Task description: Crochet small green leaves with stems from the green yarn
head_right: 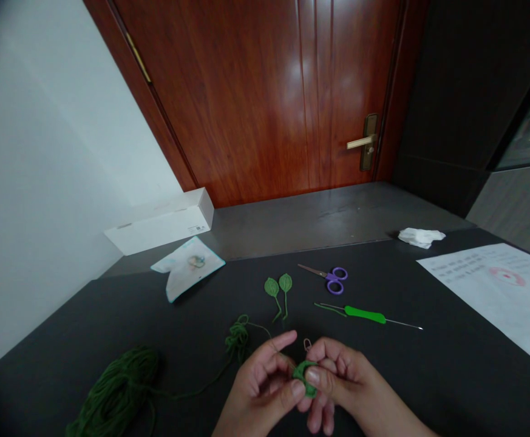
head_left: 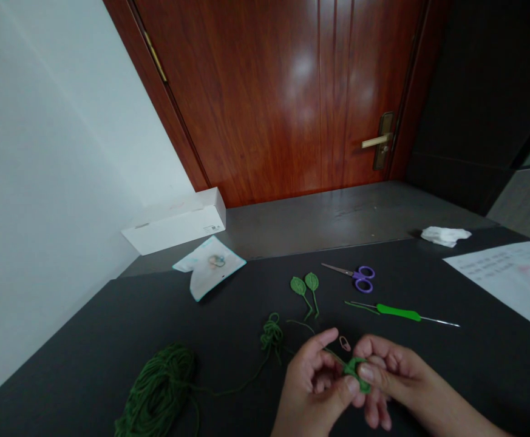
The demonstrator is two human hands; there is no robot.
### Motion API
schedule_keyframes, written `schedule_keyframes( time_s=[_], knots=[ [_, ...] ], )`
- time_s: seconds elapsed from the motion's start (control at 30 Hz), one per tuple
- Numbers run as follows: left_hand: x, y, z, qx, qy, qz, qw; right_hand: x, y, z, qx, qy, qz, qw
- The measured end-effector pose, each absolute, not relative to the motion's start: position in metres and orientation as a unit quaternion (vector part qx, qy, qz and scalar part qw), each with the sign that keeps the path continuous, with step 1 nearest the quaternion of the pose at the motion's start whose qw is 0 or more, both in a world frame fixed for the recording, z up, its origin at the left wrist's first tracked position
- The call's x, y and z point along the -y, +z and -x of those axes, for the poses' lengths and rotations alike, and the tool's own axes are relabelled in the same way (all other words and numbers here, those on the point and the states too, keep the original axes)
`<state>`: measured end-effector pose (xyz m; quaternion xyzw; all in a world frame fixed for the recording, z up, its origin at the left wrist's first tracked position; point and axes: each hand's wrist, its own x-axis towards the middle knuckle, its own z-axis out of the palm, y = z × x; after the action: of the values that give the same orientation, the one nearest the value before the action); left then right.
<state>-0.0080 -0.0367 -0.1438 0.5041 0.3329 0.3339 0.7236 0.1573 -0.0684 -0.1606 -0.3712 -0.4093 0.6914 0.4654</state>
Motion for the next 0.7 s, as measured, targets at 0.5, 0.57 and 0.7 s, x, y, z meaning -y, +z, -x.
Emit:
schedule_keyframes(
  time_s=[0.5, 0.57, 0.7],
  knots=[
    [0.038, -0.144, 0.003, -0.438, 0.226, -0.553, 0.672, 0.063, -0.162, -0.169, 0.489, 0.627, 0.412, 0.446],
    [0.036, -0.139, 0.006, -0.410, 0.235, -0.545, 0.693, 0.062, -0.160, -0.169, 0.492, 0.642, 0.401, 0.430],
    [0.033, -0.131, 0.008, -0.387, 0.276, -0.519, 0.711, 0.064, -0.155, -0.167, 0.495, 0.658, 0.391, 0.410]
  ],
)
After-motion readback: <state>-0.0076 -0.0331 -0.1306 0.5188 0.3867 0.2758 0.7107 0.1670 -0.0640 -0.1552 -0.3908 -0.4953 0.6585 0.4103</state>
